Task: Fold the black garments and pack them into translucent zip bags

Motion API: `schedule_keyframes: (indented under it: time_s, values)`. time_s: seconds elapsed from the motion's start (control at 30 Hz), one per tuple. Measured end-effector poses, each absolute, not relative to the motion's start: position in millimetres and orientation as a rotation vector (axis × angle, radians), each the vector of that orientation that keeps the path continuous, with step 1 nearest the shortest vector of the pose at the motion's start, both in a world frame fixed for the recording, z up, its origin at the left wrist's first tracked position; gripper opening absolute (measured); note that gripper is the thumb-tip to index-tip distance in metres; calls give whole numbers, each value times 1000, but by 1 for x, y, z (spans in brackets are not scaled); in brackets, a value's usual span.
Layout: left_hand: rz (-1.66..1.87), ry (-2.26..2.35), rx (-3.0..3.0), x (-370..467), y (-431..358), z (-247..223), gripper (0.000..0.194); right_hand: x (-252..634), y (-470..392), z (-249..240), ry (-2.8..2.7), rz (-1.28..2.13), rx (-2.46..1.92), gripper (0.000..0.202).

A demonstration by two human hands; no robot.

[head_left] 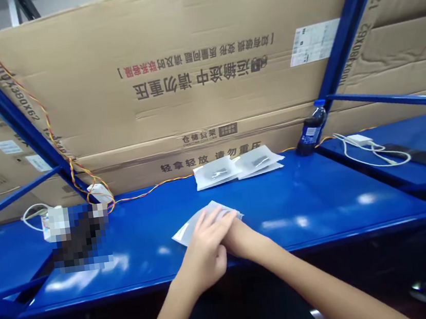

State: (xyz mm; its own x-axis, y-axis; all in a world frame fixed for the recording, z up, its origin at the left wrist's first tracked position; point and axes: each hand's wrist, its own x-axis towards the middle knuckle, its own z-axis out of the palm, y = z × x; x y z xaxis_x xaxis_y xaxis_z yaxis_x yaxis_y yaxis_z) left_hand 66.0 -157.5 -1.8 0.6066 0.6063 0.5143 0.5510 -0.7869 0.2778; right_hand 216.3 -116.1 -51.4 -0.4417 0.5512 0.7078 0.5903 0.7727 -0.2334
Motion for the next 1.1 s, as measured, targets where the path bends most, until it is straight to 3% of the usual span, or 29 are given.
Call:
schedule_keyframes:
  time_s: [0.13, 0.27, 0.47, 0.83, 1.1]
  values:
    - [1087, 1108, 2827, 40, -177, -14, 75, 242, -134, -26, -2371, 75, -737, 46]
    - [1089, 1200, 2973, 18, -200, -26, 58, 255, -160, -17, -2306, -218, -590, 31]
    - [1410, 1177, 3027, 4, -207, -35, 17, 231, -183, -31, -2060, -408, -553, 19]
    - [1584, 1273, 2839, -2, -200, -46, 25, 192, -175, -38, -2056, -390, -479, 23]
    - [1523, 1381, 2860, -19, -215, -40, 36, 236, -144, -47, -2104, -508, -473, 17]
